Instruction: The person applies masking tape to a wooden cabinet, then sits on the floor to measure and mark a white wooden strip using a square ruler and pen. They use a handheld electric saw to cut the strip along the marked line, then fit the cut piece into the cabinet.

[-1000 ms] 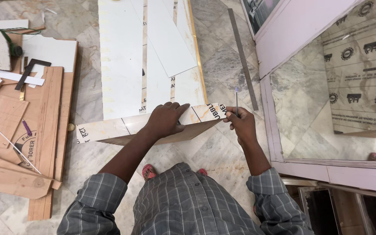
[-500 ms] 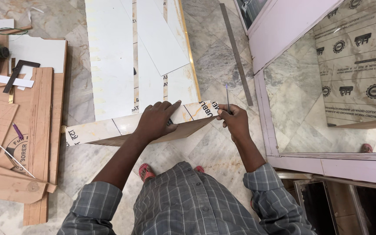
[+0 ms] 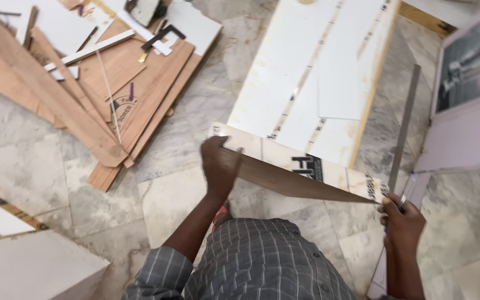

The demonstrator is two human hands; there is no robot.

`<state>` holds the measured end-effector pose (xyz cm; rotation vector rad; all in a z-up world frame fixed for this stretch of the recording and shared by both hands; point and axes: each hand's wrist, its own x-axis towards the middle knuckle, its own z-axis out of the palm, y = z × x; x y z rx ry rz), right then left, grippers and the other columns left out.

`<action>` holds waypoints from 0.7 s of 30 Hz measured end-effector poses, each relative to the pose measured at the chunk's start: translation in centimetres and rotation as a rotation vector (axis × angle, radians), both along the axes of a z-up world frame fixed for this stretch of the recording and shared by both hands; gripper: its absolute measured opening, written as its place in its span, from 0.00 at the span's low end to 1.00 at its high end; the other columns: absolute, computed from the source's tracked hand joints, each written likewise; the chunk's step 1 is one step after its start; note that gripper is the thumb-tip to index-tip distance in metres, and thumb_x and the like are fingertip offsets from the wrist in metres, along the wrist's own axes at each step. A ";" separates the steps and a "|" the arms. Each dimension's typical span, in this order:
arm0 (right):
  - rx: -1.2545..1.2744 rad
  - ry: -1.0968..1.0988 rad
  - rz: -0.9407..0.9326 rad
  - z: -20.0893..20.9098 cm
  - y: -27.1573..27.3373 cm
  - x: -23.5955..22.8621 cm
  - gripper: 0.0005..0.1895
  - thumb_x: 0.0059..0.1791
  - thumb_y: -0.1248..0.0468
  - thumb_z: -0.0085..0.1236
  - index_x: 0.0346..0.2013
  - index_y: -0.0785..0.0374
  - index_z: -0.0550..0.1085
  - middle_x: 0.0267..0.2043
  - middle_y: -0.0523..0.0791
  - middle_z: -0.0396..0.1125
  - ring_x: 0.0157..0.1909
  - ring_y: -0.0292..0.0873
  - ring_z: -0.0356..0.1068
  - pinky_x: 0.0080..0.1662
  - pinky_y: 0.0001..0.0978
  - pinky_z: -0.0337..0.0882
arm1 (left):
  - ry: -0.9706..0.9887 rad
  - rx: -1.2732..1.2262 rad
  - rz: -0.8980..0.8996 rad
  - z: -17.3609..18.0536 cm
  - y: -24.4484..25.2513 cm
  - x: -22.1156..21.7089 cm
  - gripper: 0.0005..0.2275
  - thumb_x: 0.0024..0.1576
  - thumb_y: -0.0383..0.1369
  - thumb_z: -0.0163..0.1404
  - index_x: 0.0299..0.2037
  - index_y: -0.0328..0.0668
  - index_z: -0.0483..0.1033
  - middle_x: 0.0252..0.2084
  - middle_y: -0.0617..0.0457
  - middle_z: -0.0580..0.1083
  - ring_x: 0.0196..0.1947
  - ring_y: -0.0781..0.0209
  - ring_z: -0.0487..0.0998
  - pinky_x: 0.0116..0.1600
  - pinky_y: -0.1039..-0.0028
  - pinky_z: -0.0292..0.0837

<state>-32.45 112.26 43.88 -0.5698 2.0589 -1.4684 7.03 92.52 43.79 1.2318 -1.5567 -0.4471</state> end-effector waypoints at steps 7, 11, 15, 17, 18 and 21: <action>0.135 -0.028 -0.014 -1.1 1.0 -2.8 0.17 0.54 0.70 0.61 0.55 0.78 0.74 0.39 0.50 0.71 0.36 0.39 0.70 0.33 0.25 0.64 | 0.577 0.503 -0.023 -4.5 -3.4 5.1 0.16 0.55 0.31 0.63 0.50 0.35 0.76 0.47 0.49 0.77 0.43 0.67 0.78 0.48 0.76 0.77; 0.168 -0.075 0.005 -0.6 1.4 -4.0 0.17 0.55 0.70 0.58 0.57 0.79 0.72 0.43 0.50 0.71 0.40 0.41 0.72 0.34 0.28 0.66 | 0.710 0.491 -0.078 -5.7 -3.7 4.2 0.14 0.55 0.30 0.64 0.47 0.33 0.76 0.42 0.48 0.78 0.42 0.65 0.79 0.48 0.75 0.77; 0.219 -0.047 -0.020 0.7 0.8 -4.3 0.14 0.56 0.72 0.57 0.54 0.80 0.70 0.44 0.52 0.71 0.41 0.44 0.73 0.33 0.31 0.66 | 0.749 0.494 -0.162 -4.8 -3.6 4.1 0.17 0.55 0.29 0.65 0.49 0.35 0.72 0.44 0.50 0.74 0.43 0.66 0.78 0.48 0.75 0.78; 0.268 -0.057 -0.036 1.6 0.3 -3.9 0.13 0.57 0.72 0.56 0.53 0.80 0.70 0.45 0.53 0.70 0.42 0.46 0.73 0.33 0.32 0.66 | 0.747 0.488 -0.189 -4.1 -3.3 4.2 0.18 0.55 0.30 0.64 0.51 0.36 0.70 0.46 0.52 0.72 0.43 0.67 0.77 0.49 0.75 0.78; 0.294 -0.060 -0.046 2.2 -0.2 -3.7 0.13 0.57 0.72 0.56 0.53 0.79 0.69 0.45 0.53 0.70 0.42 0.47 0.73 0.33 0.32 0.66 | 0.774 0.502 -0.196 -3.8 -3.4 4.3 0.18 0.55 0.29 0.64 0.51 0.36 0.70 0.47 0.52 0.71 0.43 0.67 0.77 0.49 0.75 0.78; 0.395 -0.094 -0.066 3.8 -1.3 -2.6 0.14 0.58 0.70 0.54 0.57 0.75 0.69 0.46 0.53 0.70 0.45 0.46 0.73 0.34 0.33 0.67 | 0.800 0.509 -0.215 -3.2 -3.3 4.6 0.20 0.54 0.29 0.65 0.52 0.37 0.68 0.48 0.51 0.70 0.42 0.67 0.74 0.49 0.74 0.75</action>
